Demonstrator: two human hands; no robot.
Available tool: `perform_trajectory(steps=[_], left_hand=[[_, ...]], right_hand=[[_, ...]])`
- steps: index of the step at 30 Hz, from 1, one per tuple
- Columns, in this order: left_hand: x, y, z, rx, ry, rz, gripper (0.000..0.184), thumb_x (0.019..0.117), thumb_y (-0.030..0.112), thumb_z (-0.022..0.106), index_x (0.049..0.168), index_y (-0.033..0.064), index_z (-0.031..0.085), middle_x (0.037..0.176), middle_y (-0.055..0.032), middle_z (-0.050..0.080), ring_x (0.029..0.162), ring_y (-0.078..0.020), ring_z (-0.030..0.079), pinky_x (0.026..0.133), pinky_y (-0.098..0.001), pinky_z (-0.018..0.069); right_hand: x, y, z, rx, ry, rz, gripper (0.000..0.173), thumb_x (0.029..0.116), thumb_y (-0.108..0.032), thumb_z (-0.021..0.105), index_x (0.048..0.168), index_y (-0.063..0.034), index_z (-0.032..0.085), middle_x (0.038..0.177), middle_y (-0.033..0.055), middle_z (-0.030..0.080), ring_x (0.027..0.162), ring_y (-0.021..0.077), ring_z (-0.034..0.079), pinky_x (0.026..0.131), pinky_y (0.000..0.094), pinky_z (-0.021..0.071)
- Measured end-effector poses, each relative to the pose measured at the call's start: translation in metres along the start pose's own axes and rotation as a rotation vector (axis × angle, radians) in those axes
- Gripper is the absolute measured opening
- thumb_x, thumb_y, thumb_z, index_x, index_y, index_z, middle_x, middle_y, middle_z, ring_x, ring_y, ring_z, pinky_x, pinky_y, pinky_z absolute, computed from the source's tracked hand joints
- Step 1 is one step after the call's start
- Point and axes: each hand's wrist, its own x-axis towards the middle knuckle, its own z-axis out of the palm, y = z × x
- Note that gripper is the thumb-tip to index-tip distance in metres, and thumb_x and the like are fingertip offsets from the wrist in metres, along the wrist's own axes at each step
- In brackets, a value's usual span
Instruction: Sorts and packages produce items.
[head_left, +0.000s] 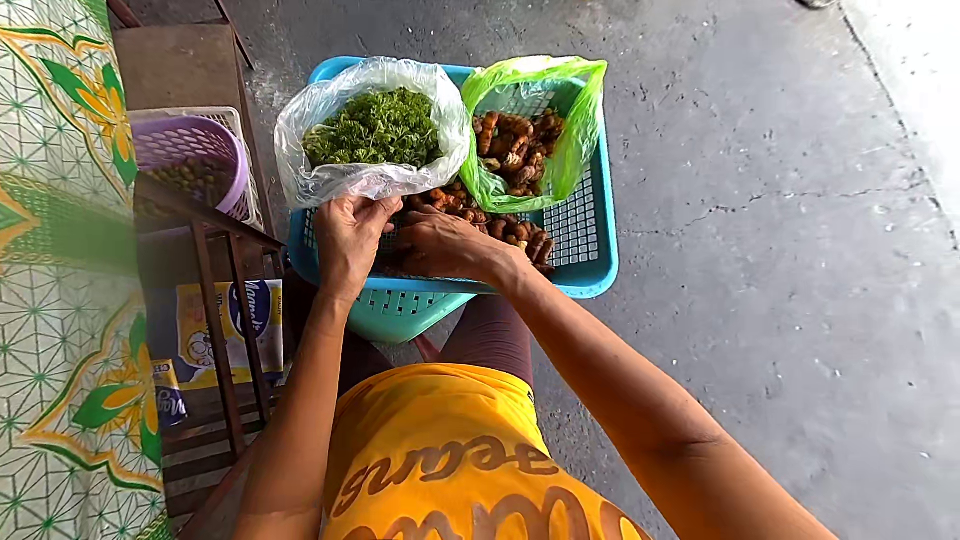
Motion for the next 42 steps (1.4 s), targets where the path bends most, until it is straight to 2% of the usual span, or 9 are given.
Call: perform_trajectory(steps=[5,10,17,21,25,33,36,39,42], left_hand=[[0.000,0.001,-0.001,-0.001,-0.057,-0.032,0.016,0.0951,0.005,0.071,0.110,-0.0011,0.069,0.093,-0.0059,0.076,0.082,-0.0112,0.075,0.074,-0.0279,0.0640],[0.000,0.003,-0.002,0.018,-0.160,-0.078,0.021,0.0966,0.009,0.070,0.116,0.0016,0.068,0.097,-0.0046,0.076,0.083,-0.0106,0.074,0.071,-0.0264,0.0624],[0.003,0.000,0.002,0.340,-0.326,-0.124,0.022,0.1015,0.017,0.064,0.117,0.0025,0.067,0.089,-0.0026,0.072,0.067,-0.0050,0.063,0.060,-0.0222,0.0528],[0.002,-0.001,0.001,0.348,-0.332,-0.103,0.020,0.1030,0.016,0.062,0.118,0.0045,0.068,0.090,-0.0011,0.072,0.067,-0.0046,0.064,0.061,-0.0208,0.0536],[0.001,-0.001,0.000,0.330,-0.337,-0.105,0.021,0.1022,0.015,0.063,0.121,0.0051,0.067,0.092,-0.0004,0.073,0.069,-0.0040,0.065,0.062,-0.0200,0.0541],[0.002,0.000,-0.001,0.311,-0.365,-0.112,0.019,0.1020,0.013,0.063,0.119,0.0052,0.068,0.092,0.0001,0.073,0.068,-0.0040,0.064,0.059,-0.0189,0.0522],[0.002,0.001,-0.001,0.322,-0.363,-0.118,0.017,0.1022,0.013,0.062,0.116,0.0054,0.068,0.089,0.0010,0.072,0.067,-0.0029,0.063,0.058,-0.0180,0.0508],[0.002,0.001,-0.001,0.311,-0.370,-0.124,0.020,0.1028,0.014,0.061,0.120,0.0057,0.067,0.091,0.0004,0.073,0.068,-0.0031,0.064,0.059,-0.0183,0.0521],[0.001,0.001,-0.001,0.311,-0.356,-0.126,0.022,0.1028,0.015,0.062,0.123,0.0062,0.066,0.095,-0.0001,0.074,0.069,-0.0033,0.064,0.059,-0.0187,0.0520]], right_hand=[[-0.062,0.012,-0.006,0.324,0.307,-0.053,0.016,0.0964,-0.011,0.068,0.108,-0.0061,0.077,0.095,0.0094,0.075,0.082,0.0196,0.070,0.075,0.0414,0.0571],[-0.109,0.029,-0.004,0.591,0.497,0.178,0.025,0.1023,-0.022,0.057,0.115,-0.0095,0.075,0.084,-0.0001,0.073,0.062,0.0046,0.062,0.054,0.0221,0.0503],[-0.112,0.059,-0.040,0.307,0.511,0.422,0.029,0.1033,-0.028,0.056,0.115,-0.0112,0.076,0.090,0.0101,0.073,0.079,0.0242,0.068,0.074,0.0554,0.0515],[-0.107,0.065,-0.054,0.572,0.582,0.328,0.031,0.1039,-0.021,0.059,0.132,-0.0083,0.065,0.094,0.0039,0.071,0.062,0.0102,0.061,0.053,0.0287,0.0511],[-0.109,0.065,-0.052,0.908,0.547,0.202,0.043,0.1029,-0.002,0.047,0.145,-0.0026,0.051,0.117,0.0063,0.069,0.084,0.0129,0.070,0.059,0.0270,0.0587],[-0.099,0.080,-0.041,0.662,0.764,0.376,0.021,0.1045,-0.017,0.059,0.116,-0.0069,0.073,0.079,-0.0013,0.068,0.050,0.0023,0.050,0.045,0.0207,0.0418],[-0.092,0.075,-0.040,0.378,0.723,0.439,0.020,0.1019,-0.025,0.064,0.103,-0.0100,0.076,0.079,-0.0009,0.069,0.063,0.0061,0.057,0.062,0.0301,0.0467],[-0.075,0.070,-0.041,0.136,0.579,0.507,0.019,0.1003,-0.021,0.065,0.105,-0.0056,0.076,0.100,0.0163,0.073,0.093,0.0345,0.070,0.080,0.0584,0.0522],[-0.057,0.069,-0.039,0.005,0.410,0.598,0.018,0.0994,-0.015,0.062,0.110,-0.0041,0.071,0.113,0.0226,0.069,0.104,0.0449,0.067,0.080,0.0655,0.0507]])
